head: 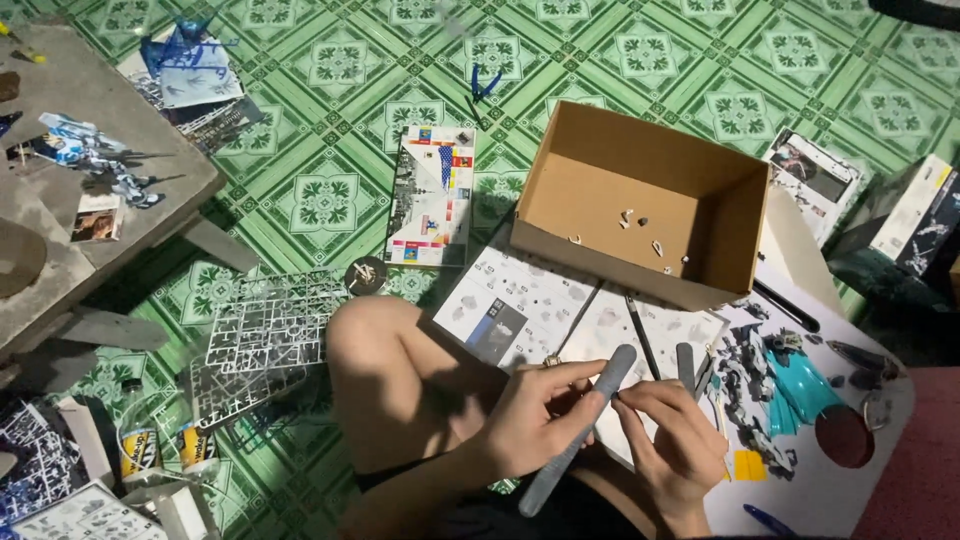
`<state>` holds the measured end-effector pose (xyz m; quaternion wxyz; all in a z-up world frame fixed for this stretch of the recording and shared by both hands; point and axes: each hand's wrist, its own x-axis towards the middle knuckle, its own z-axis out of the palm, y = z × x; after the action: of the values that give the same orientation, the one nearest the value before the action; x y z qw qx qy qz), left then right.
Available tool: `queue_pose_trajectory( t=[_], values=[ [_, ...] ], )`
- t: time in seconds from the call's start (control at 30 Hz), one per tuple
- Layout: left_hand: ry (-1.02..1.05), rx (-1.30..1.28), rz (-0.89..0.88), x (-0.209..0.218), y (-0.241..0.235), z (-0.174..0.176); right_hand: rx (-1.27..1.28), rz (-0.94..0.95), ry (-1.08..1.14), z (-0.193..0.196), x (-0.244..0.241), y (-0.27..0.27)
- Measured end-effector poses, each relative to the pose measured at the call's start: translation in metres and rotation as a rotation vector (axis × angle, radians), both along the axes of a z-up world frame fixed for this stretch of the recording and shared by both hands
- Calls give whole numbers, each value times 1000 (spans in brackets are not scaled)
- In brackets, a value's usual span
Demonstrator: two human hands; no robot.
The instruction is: The person sands small plastic model parts with a sanding stick, then assembles them by hand. They place finished pieces into a cardboard box and continue sanding and assembling additional parts.
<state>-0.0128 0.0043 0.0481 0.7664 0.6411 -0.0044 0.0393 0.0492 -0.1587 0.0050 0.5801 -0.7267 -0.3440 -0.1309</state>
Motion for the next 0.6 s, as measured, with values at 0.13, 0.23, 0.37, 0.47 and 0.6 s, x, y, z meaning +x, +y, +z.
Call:
queue_pose_trajectory(
  t=[0.13,0.23,0.37,0.47,0.6],
  values=[
    [-41,55,15,-1,1,1,-100,-53,-90,9,0,5],
    [-110,96,40,3,4,2,-133,-56,-160,14,0,8],
    [-243,186,323,0,-10,-21,17,7,-396,7,4,11],
    [-128,188,160,3,2,3,115,-36,-448,11,12,23],
    [-171,152,204,1,3,-8,106,56,-451,15,5,24]
  ],
)
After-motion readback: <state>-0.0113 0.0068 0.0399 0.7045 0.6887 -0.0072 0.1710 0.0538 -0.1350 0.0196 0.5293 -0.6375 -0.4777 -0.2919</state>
